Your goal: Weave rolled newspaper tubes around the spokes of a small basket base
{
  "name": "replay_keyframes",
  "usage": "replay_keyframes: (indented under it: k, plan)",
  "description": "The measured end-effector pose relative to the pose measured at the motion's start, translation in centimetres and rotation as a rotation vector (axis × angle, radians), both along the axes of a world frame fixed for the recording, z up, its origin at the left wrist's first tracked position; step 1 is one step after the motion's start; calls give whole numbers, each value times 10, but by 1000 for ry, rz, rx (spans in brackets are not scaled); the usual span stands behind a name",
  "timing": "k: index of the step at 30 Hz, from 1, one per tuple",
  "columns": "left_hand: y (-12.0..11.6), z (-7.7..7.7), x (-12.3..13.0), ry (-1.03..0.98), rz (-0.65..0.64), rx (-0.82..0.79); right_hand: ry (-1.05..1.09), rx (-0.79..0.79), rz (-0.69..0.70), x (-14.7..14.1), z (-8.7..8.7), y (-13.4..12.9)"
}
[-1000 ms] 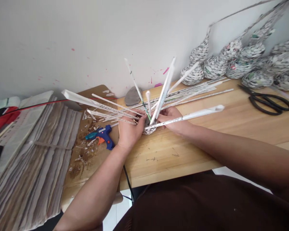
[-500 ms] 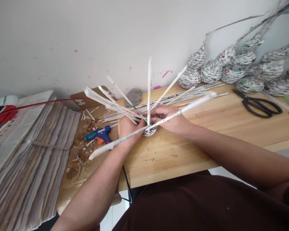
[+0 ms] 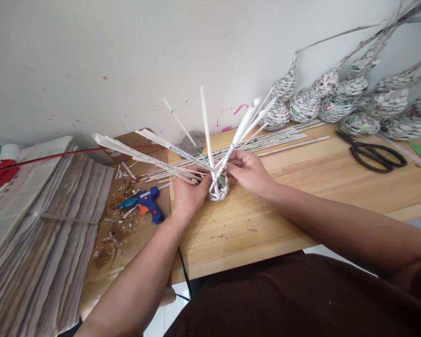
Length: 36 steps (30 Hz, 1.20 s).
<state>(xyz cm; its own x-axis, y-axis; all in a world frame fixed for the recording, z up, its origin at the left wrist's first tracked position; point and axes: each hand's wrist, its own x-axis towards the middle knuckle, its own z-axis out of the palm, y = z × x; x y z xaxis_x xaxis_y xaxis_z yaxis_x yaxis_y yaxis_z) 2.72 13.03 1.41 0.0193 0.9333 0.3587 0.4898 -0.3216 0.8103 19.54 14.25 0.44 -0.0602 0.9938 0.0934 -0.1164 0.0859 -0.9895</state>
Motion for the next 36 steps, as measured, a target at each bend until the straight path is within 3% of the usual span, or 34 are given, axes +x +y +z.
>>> replay_keyframes:
  k: [6, 12, 15, 20, 29, 36]
  plan:
    - [-2, 4, 1, 30, 28, 8, -101, 58, -96, 0, -3, -2]
    - [-3, 4, -2, 145, 48, 63, -137, 96, 0, -3, -4, -8]
    - [-4, 4, -3, 283, 61, 125, -95, 85, 39, -6, 0, -13]
    - [-7, 5, -3, 508, 48, 208, -114, 63, -15, -8, -1, -17]
    - [-7, 6, -4, 293, -50, 102, -18, 38, -34, -12, -9, -18]
    - [-5, 0, -4, 224, 13, 123, 34, -14, -25, -16, -9, -18]
